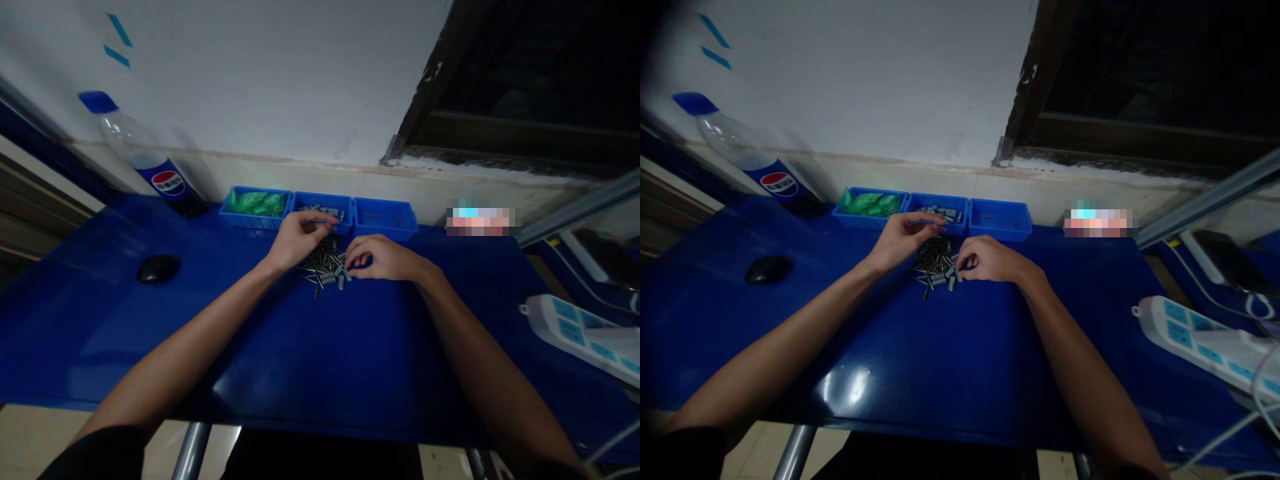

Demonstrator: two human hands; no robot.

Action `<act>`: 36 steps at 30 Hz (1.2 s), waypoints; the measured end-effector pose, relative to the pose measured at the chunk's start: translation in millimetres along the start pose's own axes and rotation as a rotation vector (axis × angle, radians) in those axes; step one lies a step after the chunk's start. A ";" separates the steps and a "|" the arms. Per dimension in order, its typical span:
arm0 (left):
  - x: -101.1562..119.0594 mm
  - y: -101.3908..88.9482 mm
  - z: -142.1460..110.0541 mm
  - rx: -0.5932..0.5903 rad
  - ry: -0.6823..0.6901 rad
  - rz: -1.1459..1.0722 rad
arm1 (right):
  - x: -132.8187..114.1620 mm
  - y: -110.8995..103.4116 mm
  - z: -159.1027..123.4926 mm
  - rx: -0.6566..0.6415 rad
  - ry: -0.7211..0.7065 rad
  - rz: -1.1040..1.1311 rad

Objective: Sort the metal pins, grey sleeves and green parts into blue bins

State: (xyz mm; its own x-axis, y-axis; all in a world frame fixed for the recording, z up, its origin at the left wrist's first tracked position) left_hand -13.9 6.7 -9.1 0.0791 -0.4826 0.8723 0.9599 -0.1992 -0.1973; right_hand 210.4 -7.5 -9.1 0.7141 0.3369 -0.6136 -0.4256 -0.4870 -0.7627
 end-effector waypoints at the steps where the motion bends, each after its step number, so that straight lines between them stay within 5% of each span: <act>1: -0.3 0.3 -0.2 -0.004 -0.003 0.002 | 1.2 0.3 0.2 -0.002 0.002 0.008; 19: 1.0 0.2 -0.8 -0.032 -0.013 0.028 | 14.5 -1.4 6.1 0.153 0.090 -0.064; 31: -4.4 8.4 -5.4 -0.233 0.004 -0.114 | -7.3 -6.9 2.1 0.304 0.164 0.648; 36: -1.1 6.6 -4.6 -0.153 -0.074 -0.214 | -6.6 -3.6 4.6 0.257 0.143 0.716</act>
State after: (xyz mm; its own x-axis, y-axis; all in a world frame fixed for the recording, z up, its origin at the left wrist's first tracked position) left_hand -8.9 2.0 -13.4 -0.0965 -0.3533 0.9305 0.9056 -0.4190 -0.0652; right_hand 204.6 -4.3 -3.2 0.2735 -0.1053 -0.9561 -0.9139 -0.3385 -0.2241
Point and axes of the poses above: each hand's wrist, its own z-axis towards the middle knuckle, its own y-axis out of the palm, x = y × z, the point moved 1 cm from there along z, towards the middle knuckle, and after that the axes turned 15 degrees about y, right-handed, at the moved point
